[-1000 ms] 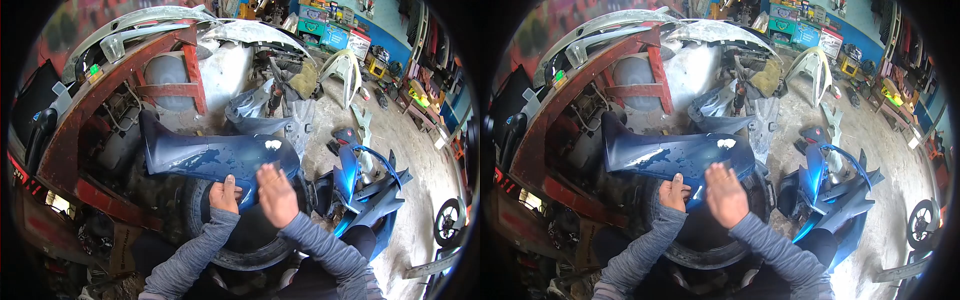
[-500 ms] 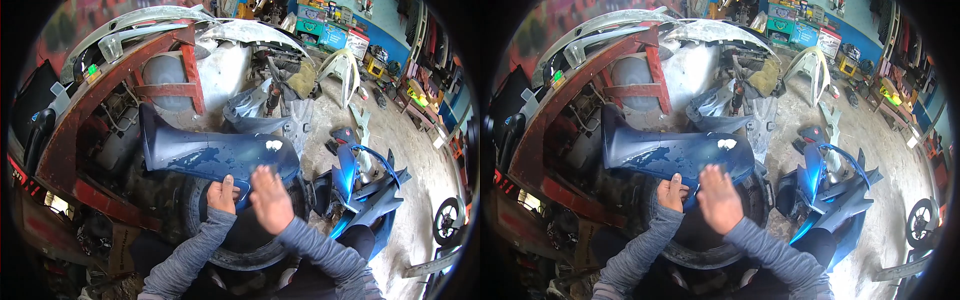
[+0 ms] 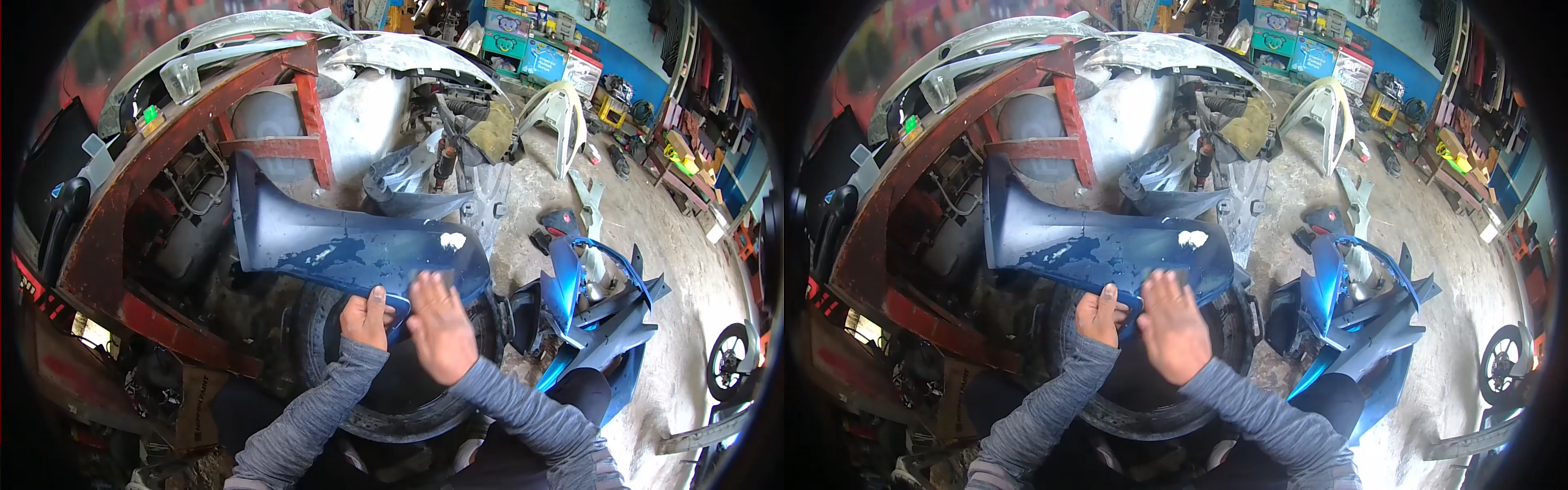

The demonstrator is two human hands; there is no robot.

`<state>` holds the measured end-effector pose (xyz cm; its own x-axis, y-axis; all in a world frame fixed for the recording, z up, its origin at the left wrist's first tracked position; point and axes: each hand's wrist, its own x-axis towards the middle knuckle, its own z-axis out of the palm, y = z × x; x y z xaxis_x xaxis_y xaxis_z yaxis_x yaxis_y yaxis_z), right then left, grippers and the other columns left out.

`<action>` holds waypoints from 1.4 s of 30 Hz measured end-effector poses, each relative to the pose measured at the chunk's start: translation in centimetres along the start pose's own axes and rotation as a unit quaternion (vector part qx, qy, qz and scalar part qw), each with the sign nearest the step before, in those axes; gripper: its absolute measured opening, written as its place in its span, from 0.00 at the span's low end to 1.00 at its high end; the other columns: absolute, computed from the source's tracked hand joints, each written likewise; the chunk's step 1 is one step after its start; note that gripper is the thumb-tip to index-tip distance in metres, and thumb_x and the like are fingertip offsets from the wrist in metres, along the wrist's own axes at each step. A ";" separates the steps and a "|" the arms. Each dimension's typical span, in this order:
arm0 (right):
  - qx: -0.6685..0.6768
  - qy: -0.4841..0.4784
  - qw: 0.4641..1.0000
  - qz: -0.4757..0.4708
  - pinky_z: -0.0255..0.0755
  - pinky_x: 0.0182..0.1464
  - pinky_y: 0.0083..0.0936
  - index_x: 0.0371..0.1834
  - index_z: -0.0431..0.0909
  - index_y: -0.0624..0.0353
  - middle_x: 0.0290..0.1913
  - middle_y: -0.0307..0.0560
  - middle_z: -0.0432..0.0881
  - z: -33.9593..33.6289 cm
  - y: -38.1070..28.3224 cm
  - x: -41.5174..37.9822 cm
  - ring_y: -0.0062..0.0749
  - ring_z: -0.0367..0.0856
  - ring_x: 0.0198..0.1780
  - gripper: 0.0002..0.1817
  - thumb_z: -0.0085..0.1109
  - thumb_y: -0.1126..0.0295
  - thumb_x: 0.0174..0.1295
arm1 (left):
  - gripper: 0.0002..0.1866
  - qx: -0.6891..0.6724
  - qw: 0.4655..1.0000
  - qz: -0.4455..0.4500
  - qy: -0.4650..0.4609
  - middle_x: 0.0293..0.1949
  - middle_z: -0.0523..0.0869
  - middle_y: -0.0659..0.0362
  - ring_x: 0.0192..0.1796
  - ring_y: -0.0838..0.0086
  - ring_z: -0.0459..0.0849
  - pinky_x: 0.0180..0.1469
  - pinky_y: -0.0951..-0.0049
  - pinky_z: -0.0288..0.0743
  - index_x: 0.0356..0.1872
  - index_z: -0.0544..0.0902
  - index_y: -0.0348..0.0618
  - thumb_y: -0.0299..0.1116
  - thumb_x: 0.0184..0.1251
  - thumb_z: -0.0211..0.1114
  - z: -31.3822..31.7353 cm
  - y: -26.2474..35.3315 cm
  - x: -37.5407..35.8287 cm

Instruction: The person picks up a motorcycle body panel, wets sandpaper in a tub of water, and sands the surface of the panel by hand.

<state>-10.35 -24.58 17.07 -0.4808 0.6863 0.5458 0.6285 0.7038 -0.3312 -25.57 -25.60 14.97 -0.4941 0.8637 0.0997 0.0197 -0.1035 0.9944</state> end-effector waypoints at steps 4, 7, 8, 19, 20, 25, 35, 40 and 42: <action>0.005 -0.006 1.000 0.020 0.56 0.75 0.54 0.70 0.68 0.73 0.73 0.70 0.66 -0.2 0.0 -0.1 0.61 0.62 0.76 0.27 0.51 0.66 0.72 | 0.27 -0.002 1.000 -0.010 0.002 0.20 0.83 0.56 0.22 0.78 0.79 0.27 0.74 0.74 0.26 0.79 0.35 0.51 0.76 0.62 0.0 -0.8 0.1; 0.027 -0.023 0.999 -0.030 0.56 0.75 0.53 0.69 0.68 0.74 0.73 0.70 0.66 0.2 -0.6 -0.9 0.60 0.63 0.76 0.27 0.51 0.67 0.72 | 0.27 0.002 1.000 -0.018 0.008 0.20 0.83 0.56 0.22 0.77 0.79 0.26 0.73 0.74 0.26 0.79 0.35 0.52 0.76 0.62 -0.4 0.2 0.3; 0.011 0.002 1.000 0.008 0.56 0.75 0.54 0.69 0.69 0.74 0.73 0.70 0.66 0.3 0.8 -0.1 0.60 0.63 0.76 0.27 0.52 0.66 0.71 | 0.27 0.004 1.000 -0.019 0.008 0.20 0.83 0.56 0.22 0.77 0.79 0.26 0.73 0.74 0.26 0.79 0.35 0.52 0.76 0.62 -0.5 0.2 0.3; -0.008 -0.003 0.996 0.088 0.55 0.76 0.55 0.69 0.66 0.77 0.72 0.75 0.65 0.5 2.0 0.0 0.63 0.63 0.75 0.33 0.56 0.60 0.69 | 0.28 0.018 0.999 -0.048 0.008 0.19 0.82 0.57 0.22 0.77 0.79 0.26 0.73 0.75 0.25 0.78 0.34 0.53 0.76 0.61 -0.7 -0.6 0.5; -0.030 -0.014 0.999 0.043 0.55 0.76 0.55 0.69 0.66 0.78 0.72 0.77 0.64 0.8 0.7 -1.1 0.64 0.63 0.75 0.33 0.55 0.60 0.70 | 0.28 0.016 0.999 -0.047 0.009 0.19 0.82 0.57 0.22 0.77 0.79 0.26 0.73 0.75 0.25 0.78 0.34 0.53 0.76 0.61 -0.8 -0.7 0.5; -0.020 -0.007 0.997 0.076 0.55 0.75 0.54 0.68 0.63 0.82 0.71 0.81 0.63 1.2 1.2 -0.7 0.70 0.63 0.74 0.37 0.56 0.56 0.70 | 0.27 0.018 0.999 -0.041 0.001 0.19 0.82 0.57 0.22 0.77 0.79 0.26 0.73 0.75 0.25 0.79 0.34 0.51 0.76 0.62 -1.0 -0.8 0.5; -0.004 -0.028 0.985 0.168 0.55 0.75 0.55 0.70 0.58 0.85 0.72 0.84 0.60 1.7 3.2 0.9 0.69 0.60 0.75 0.45 0.52 0.46 0.71 | 0.27 0.029 1.000 -0.007 -0.010 0.19 0.82 0.57 0.22 0.78 0.79 0.27 0.74 0.74 0.24 0.80 0.34 0.49 0.76 0.62 -0.8 -1.4 0.2; -0.038 -0.055 0.997 0.030 0.55 0.75 0.56 0.69 0.59 0.85 0.71 0.84 0.61 2.2 -1.6 -3.0 0.72 0.60 0.75 0.50 0.56 0.41 0.67 | 0.27 0.058 0.998 -0.001 -0.009 0.19 0.82 0.57 0.23 0.76 0.80 0.28 0.72 0.75 0.25 0.80 0.34 0.49 0.76 0.61 -1.1 -1.4 0.8; -0.063 -0.032 0.995 0.070 0.55 0.75 0.55 0.68 0.61 0.85 0.70 0.84 0.62 2.2 1.0 -1.0 0.68 0.60 0.75 0.48 0.53 0.41 0.69 | 0.27 0.054 0.999 -0.002 0.001 0.19 0.83 0.56 0.23 0.76 0.80 0.28 0.72 0.75 0.26 0.80 0.33 0.50 0.76 0.61 -0.9 -1.3 0.7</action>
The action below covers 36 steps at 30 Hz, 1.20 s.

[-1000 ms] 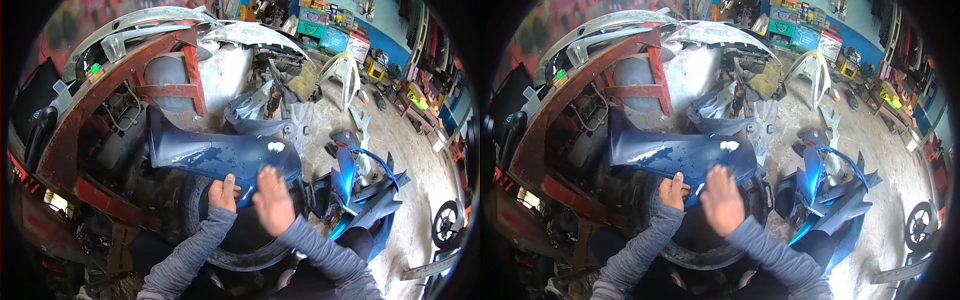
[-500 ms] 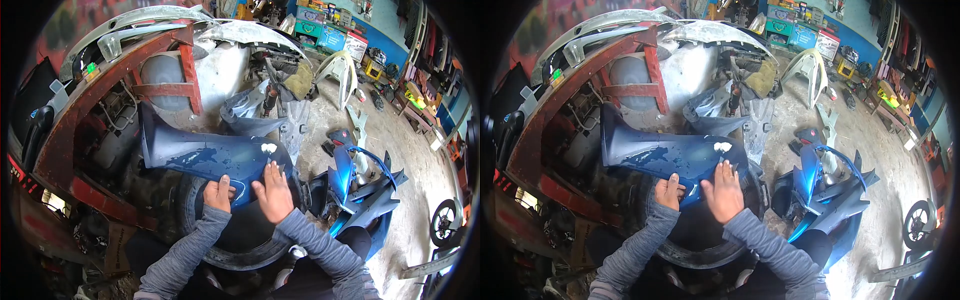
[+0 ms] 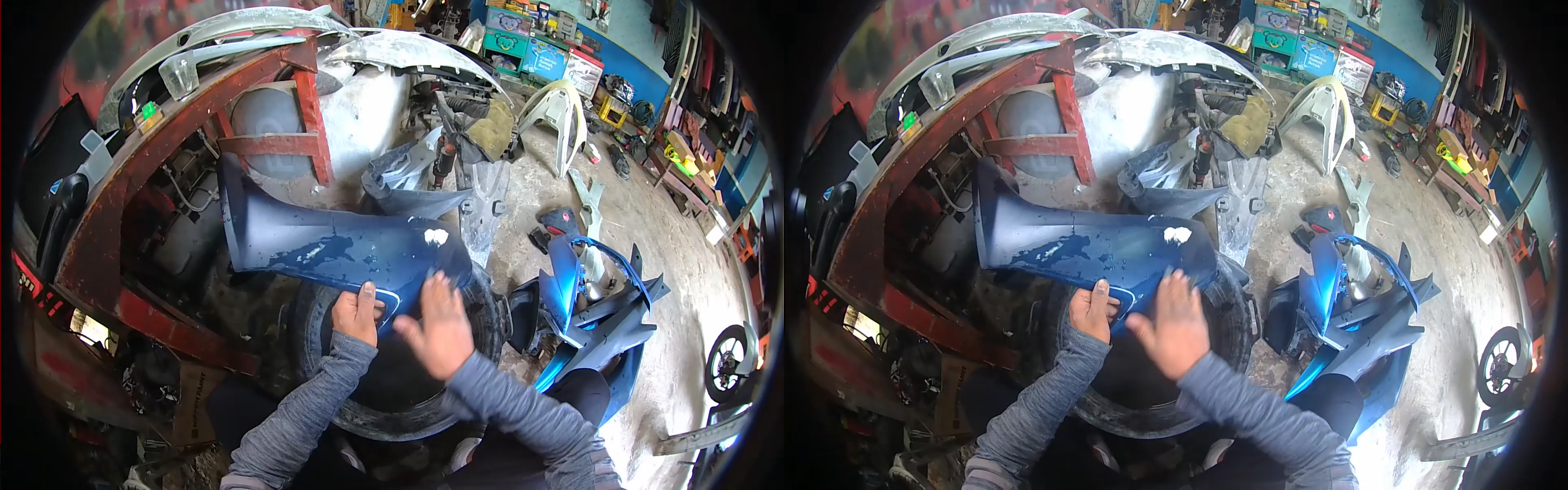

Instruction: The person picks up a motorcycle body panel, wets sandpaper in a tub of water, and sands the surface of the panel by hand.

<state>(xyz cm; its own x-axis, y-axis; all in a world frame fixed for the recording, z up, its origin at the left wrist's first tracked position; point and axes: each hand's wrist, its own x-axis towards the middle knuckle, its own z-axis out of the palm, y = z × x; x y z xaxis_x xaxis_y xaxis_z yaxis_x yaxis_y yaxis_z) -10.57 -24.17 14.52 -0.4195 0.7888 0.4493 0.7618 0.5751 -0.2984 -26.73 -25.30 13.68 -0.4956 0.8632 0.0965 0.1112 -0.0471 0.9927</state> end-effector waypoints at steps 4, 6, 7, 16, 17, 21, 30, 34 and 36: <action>-0.009 -0.015 0.999 -0.042 0.55 0.75 0.55 0.69 0.61 0.84 0.72 0.82 0.62 -1.0 -0.9 -0.3 0.67 0.60 0.76 0.49 0.56 0.41 0.66 | 0.27 -0.008 1.000 -0.013 0.001 0.21 0.83 0.55 0.24 0.76 0.80 0.29 0.73 0.75 0.27 0.80 0.34 0.51 0.77 0.60 -0.2 1.0 0.3; 0.042 -0.037 0.993 -0.103 0.57 0.75 0.55 0.69 0.63 0.79 0.72 0.76 0.64 -1.3 -2.9 -2.8 0.63 0.62 0.75 0.44 0.63 0.49 0.63 | 0.27 -0.016 1.000 -0.025 -0.002 0.21 0.83 0.55 0.24 0.76 0.80 0.29 0.73 0.75 0.27 0.80 0.34 0.51 0.77 0.60 -0.4 1.2 0.6; 0.044 -0.039 0.993 -0.103 0.57 0.75 0.55 0.69 0.63 0.79 0.72 0.76 0.64 -1.3 -2.5 -2.3 0.63 0.62 0.75 0.44 0.63 0.49 0.63 | 0.27 -0.026 0.999 -0.029 0.009 0.21 0.83 0.55 0.24 0.76 0.80 0.29 0.73 0.75 0.26 0.80 0.34 0.51 0.77 0.60 -0.4 1.4 0.9; 0.045 0.046 0.978 -0.199 0.67 0.70 0.50 0.61 0.77 0.65 0.64 0.59 0.78 -1.5 0.5 -0.7 0.51 0.76 0.67 0.24 0.56 0.78 0.58 | 0.26 -0.021 0.999 -0.036 0.010 0.22 0.84 0.54 0.23 0.75 0.80 0.30 0.74 0.75 0.27 0.79 0.34 0.50 0.76 0.61 -1.4 1.8 1.5; 0.056 0.063 0.977 -0.194 0.67 0.69 0.49 0.60 0.78 0.64 0.63 0.59 0.78 -1.7 1.3 -0.1 0.51 0.76 0.66 0.23 0.56 0.79 0.58 | 0.26 -0.034 0.998 -0.053 0.006 0.22 0.84 0.54 0.23 0.75 0.81 0.29 0.74 0.76 0.27 0.79 0.34 0.50 0.76 0.61 -1.4 2.3 1.3; 0.058 0.100 0.978 -0.173 0.67 0.70 0.49 0.58 0.81 0.63 0.61 0.54 0.81 -1.5 -0.1 -0.2 0.49 0.78 0.66 0.25 0.58 0.81 0.53 | 0.26 -0.046 0.996 -0.071 0.005 0.24 0.85 0.53 0.24 0.74 0.82 0.29 0.72 0.77 0.29 0.80 0.33 0.51 0.76 0.60 -1.0 2.6 1.4; 0.044 0.075 0.971 -0.223 0.67 0.70 0.50 0.61 0.77 0.65 0.61 0.57 0.78 -1.0 -0.5 -0.3 0.50 0.75 0.67 0.27 0.60 0.75 0.53 | 0.26 -0.060 0.994 -0.089 0.007 0.26 0.86 0.51 0.26 0.73 0.83 0.30 0.70 0.78 0.32 0.80 0.32 0.50 0.76 0.60 -0.3 2.1 1.7; 0.028 0.046 0.971 -0.232 0.66 0.70 0.51 0.61 0.77 0.65 0.61 0.55 0.78 -1.6 -1.3 -0.5 0.49 0.75 0.67 0.29 0.59 0.76 0.51 | 0.25 -0.054 0.995 -0.085 -0.010 0.27 0.87 0.51 0.26 0.73 0.83 0.31 0.71 0.79 0.32 0.79 0.32 0.49 0.77 0.59 -0.2 1.6 1.6; 0.011 0.075 0.984 -0.160 0.66 0.70 0.52 0.61 0.78 0.63 0.60 0.54 0.79 -2.3 0.7 1.1 0.49 0.75 0.67 0.31 0.60 0.77 0.48 | 0.25 -0.063 0.993 -0.104 0.010 0.28 0.87 0.50 0.26 0.72 0.84 0.31 0.71 0.79 0.32 0.78 0.32 0.49 0.77 0.59 0.1 2.1 1.3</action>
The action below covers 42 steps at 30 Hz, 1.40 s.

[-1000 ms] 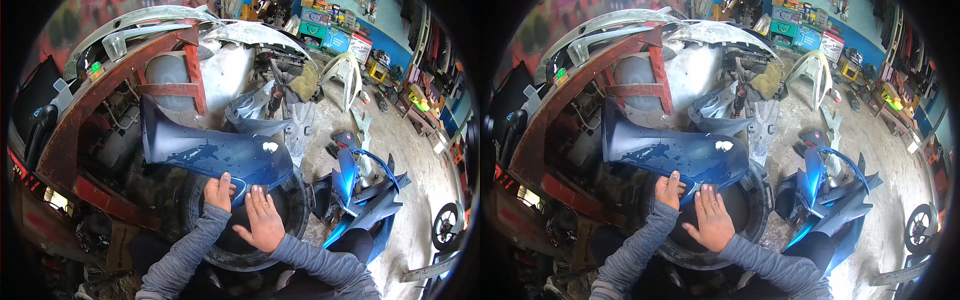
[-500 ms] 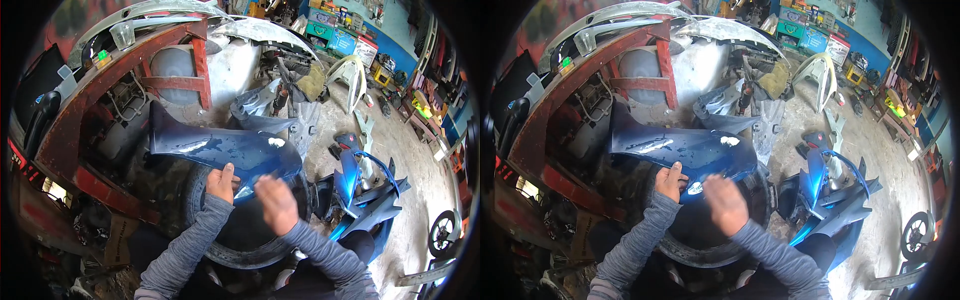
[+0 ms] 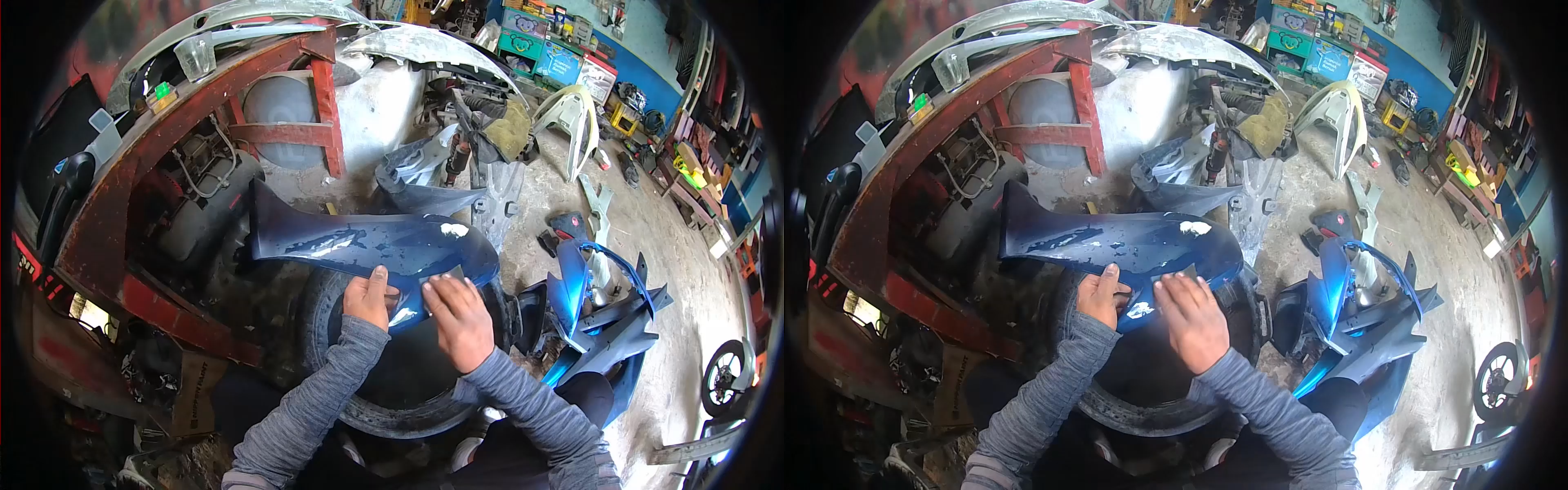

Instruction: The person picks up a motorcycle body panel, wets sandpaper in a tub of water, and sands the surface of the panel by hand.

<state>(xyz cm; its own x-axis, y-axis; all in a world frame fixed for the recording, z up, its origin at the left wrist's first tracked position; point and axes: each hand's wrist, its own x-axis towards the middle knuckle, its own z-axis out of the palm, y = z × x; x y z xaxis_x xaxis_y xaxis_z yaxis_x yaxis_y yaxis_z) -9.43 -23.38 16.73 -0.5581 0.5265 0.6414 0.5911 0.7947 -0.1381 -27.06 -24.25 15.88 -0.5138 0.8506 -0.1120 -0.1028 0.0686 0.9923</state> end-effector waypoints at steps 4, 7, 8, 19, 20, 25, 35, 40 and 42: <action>0.056 -0.050 0.993 -0.091 0.68 0.67 0.52 0.59 0.79 0.64 0.62 0.55 0.78 0.4 -3.9 -1.5 0.50 0.76 0.65 0.29 0.60 0.79 0.47 | 0.25 -0.022 1.000 0.006 -0.017 0.27 0.87 0.51 0.26 0.73 0.83 0.31 0.71 0.79 0.32 0.78 0.32 0.49 0.77 0.59 0.1 -0.6 0.4; 0.019 -0.012 0.999 -0.048 0.68 0.69 0.50 0.60 0.78 0.65 0.60 0.55 0.78 0.2 -1.7 -0.6 0.49 0.75 0.65 0.26 0.58 0.76 0.55 | 0.24 -0.019 1.000 0.002 -0.012 0.26 0.86 0.52 0.27 0.74 0.83 0.31 0.71 0.78 0.33 0.78 0.32 0.49 0.77 0.60 -0.4 0.0 0.0; 0.002 0.004 1.000 0.000 0.69 0.69 0.50 0.60 0.78 0.65 0.59 0.55 0.79 -0.4 -0.7 0.2 0.49 0.77 0.65 0.25 0.58 0.77 0.55 | 0.24 -0.013 1.000 -0.007 -0.012 0.27 0.86 0.52 0.27 0.74 0.83 0.31 0.72 0.78 0.33 0.79 0.32 0.49 0.77 0.60 -0.4 0.4 -0.1; -0.009 0.035 0.999 0.020 0.69 0.68 0.49 0.55 0.80 0.65 0.57 0.54 0.81 -0.6 1.1 -0.1 0.47 0.78 0.62 0.20 0.61 0.76 0.57 | 0.15 -0.039 0.987 0.046 -0.147 0.44 0.89 0.50 0.42 0.74 0.88 0.47 0.74 0.83 0.49 0.80 0.31 0.22 0.63 0.73 -1.6 2.4 0.1; 0.014 0.029 0.999 -0.014 0.69 0.68 0.48 0.55 0.80 0.65 0.58 0.55 0.80 -0.1 -0.1 -0.5 0.48 0.78 0.63 0.21 0.60 0.76 0.56 | 0.15 -0.042 0.987 0.048 -0.146 0.44 0.89 0.50 0.42 0.74 0.88 0.47 0.74 0.83 0.49 0.80 0.31 0.22 0.63 0.73 -1.5 2.1 0.4; -0.041 0.042 0.996 0.061 0.69 0.68 0.48 0.56 0.79 0.66 0.56 0.56 0.81 -0.1 3.0 -0.2 0.50 0.79 0.60 0.22 0.59 0.78 0.55 | 0.15 -0.034 0.991 0.079 -0.098 0.41 0.89 0.50 0.39 0.74 0.88 0.47 0.74 0.83 0.48 0.80 0.30 0.22 0.62 0.73 -1.5 2.5 -0.5; 0.020 0.000 0.990 0.139 0.66 0.72 0.48 0.58 0.80 0.66 0.61 0.58 0.79 3.1 3.7 -3.1 0.50 0.76 0.65 0.24 0.59 0.77 0.55 | 0.15 0.107 0.992 0.048 -0.044 0.39 0.90 0.50 0.39 0.74 0.88 0.46 0.73 0.82 0.45 0.80 0.31 0.24 0.60 0.75 -1.4 -2.7 0.9; 0.031 -0.029 0.997 0.065 0.66 0.71 0.49 0.56 0.80 0.66 0.60 0.59 0.81 4.3 2.9 -4.4 0.51 0.77 0.65 0.20 0.57 0.76 0.59 | 0.18 0.000 0.995 0.053 -0.081 0.36 0.90 0.50 0.38 0.73 0.88 0.44 0.73 0.82 0.44 0.80 0.31 0.26 0.58 0.78 -1.3 -6.9 2.4; -0.006 -0.005 0.994 0.105 0.68 0.70 0.49 0.55 0.82 0.66 0.59 0.60 0.82 5.0 4.7 -4.6 0.52 0.78 0.64 0.19 0.57 0.75 0.61 | 0.18 0.020 0.996 0.038 -0.073 0.36 0.90 0.50 0.37 0.74 0.88 0.44 0.73 0.82 0.44 0.80 0.31 0.27 0.57 0.79 -1.3 -8.4 3.1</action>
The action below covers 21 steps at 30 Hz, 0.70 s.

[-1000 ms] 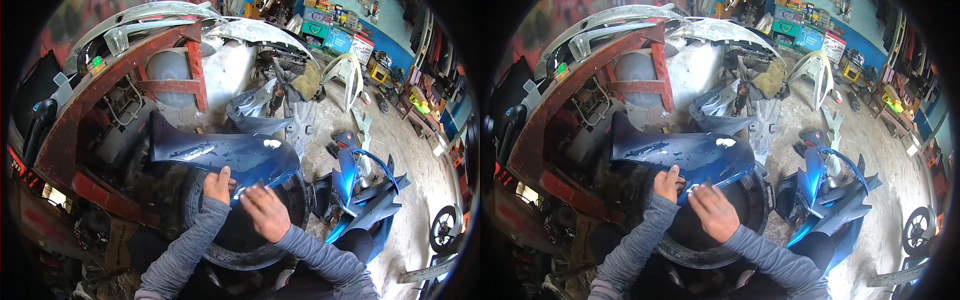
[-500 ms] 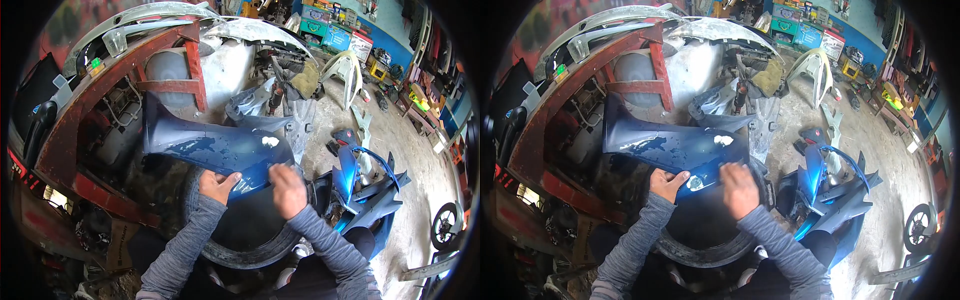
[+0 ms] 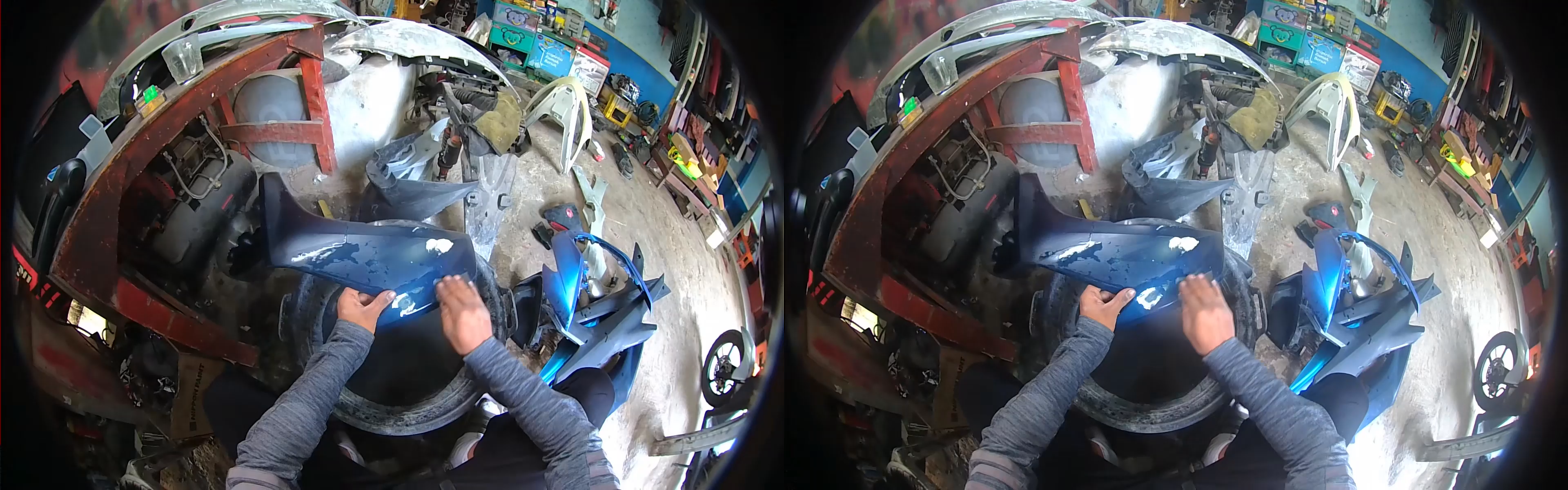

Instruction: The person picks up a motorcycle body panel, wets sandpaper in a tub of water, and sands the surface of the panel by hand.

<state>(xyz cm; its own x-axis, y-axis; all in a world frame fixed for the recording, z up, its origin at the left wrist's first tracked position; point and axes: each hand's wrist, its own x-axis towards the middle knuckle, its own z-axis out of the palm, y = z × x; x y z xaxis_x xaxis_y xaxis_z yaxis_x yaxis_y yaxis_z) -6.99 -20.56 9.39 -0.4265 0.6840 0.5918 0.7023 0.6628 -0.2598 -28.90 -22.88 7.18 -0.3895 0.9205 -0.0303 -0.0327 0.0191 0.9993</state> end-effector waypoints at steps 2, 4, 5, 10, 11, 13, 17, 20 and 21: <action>-0.019 -0.016 1.000 -0.007 0.67 0.70 0.49 0.56 0.82 0.65 0.59 0.60 0.82 0.4 0.7 -0.5 0.52 0.78 0.65 0.19 0.57 0.74 0.61 | 0.19 0.016 1.000 -0.016 0.007 0.36 0.90 0.50 0.36 0.74 0.87 0.44 0.73 0.82 0.44 0.80 0.31 0.27 0.57 0.79 0.4 -0.9 0.0; 0.008 -0.036 0.997 -0.070 0.67 0.71 0.49 0.58 0.80 0.64 0.60 0.60 0.81 0.8 -0.9 -1.2 0.52 0.77 0.66 0.21 0.58 0.74 0.60 | 0.19 -0.015 1.000 0.021 0.008 0.35 0.89 0.52 0.35 0.74 0.87 0.43 0.73 0.82 0.44 0.80 0.31 0.28 0.57 0.79 0.6 -0.3 -0.2; 0.038 -0.058 0.994 -0.084 0.66 0.71 0.48 0.58 0.79 0.65 0.61 0.60 0.80 0.5 -1.6 -1.7 0.51 0.77 0.66 0.22 0.58 0.75 0.58 | 0.19 -0.016 1.000 0.022 0.007 0.35 0.89 0.52 0.35 0.74 0.87 0.43 0.73 0.82 0.44 0.80 0.31 0.28 0.57 0.79 0.6 0.2 -0.1; 0.016 0.010 0.999 0.031 0.68 0.69 0.50 0.55 0.81 0.65 0.56 0.59 0.82 -0.5 1.5 0.8 0.52 0.78 0.64 0.19 0.59 0.77 0.59 | 0.16 -0.034 0.999 0.039 0.002 0.35 0.89 0.53 0.33 0.77 0.86 0.40 0.75 0.82 0.45 0.81 0.32 0.27 0.60 0.77 1.1 -0.2 -0.1; 0.026 0.002 0.999 0.038 0.68 0.69 0.49 0.55 0.81 0.65 0.56 0.59 0.82 -0.5 1.1 0.9 0.52 0.77 0.64 0.19 0.59 0.76 0.59 | 0.16 -0.034 0.999 0.039 0.003 0.35 0.89 0.53 0.33 0.77 0.86 0.40 0.75 0.82 0.45 0.81 0.32 0.27 0.60 0.77 1.0 -0.4 -0.1; 0.067 -0.017 0.997 -0.035 0.68 0.69 0.49 0.54 0.82 0.64 0.57 0.58 0.82 -0.6 -2.1 -0.3 0.52 0.78 0.63 0.19 0.60 0.75 0.58 | 0.15 -0.062 0.998 0.027 -0.005 0.35 0.89 0.53 0.33 0.77 0.86 0.40 0.75 0.82 0.45 0.81 0.32 0.27 0.61 0.76 1.0 0.4 -0.1; 0.015 0.001 1.000 -0.017 0.67 0.70 0.50 0.53 0.82 0.65 0.57 0.57 0.82 -0.2 0.9 0.3 0.53 0.78 0.63 0.20 0.61 0.75 0.55 | 0.15 -0.023 1.000 0.005 -0.007 0.35 0.89 0.54 0.33 0.77 0.86 0.40 0.76 0.81 0.45 0.82 0.32 0.26 0.61 0.76 0.4 -0.2 0.2; 0.019 -0.003 1.000 -0.007 0.66 0.71 0.50 0.54 0.81 0.66 0.57 0.57 0.82 -0.2 -0.4 0.3 0.52 0.78 0.64 0.21 0.62 0.73 0.55 | 0.15 -0.010 1.000 0.020 0.022 0.35 0.89 0.54 0.32 0.77 0.85 0.39 0.77 0.80 0.44 0.82 0.32 0.27 0.61 0.76 1.2 0.3 -0.1; 0.039 -0.007 0.999 -0.027 0.66 0.71 0.50 0.54 0.81 0.65 0.57 0.57 0.82 -0.3 -2.2 -0.2 0.52 0.77 0.64 0.21 0.62 0.72 0.55 | 0.15 -0.052 0.998 0.021 0.002 0.36 0.89 0.54 0.33 0.78 0.85 0.39 0.77 0.80 0.44 0.82 0.32 0.27 0.61 0.76 1.4 0.2 0.0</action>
<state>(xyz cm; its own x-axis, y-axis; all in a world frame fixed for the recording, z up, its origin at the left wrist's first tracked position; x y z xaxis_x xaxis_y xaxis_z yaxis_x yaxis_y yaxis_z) -8.31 -22.18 10.06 -0.4720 0.6501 0.5955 0.6318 0.7205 -0.2858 -27.65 -22.34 7.42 -0.3954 0.9184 0.0105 -0.1120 -0.0596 0.9919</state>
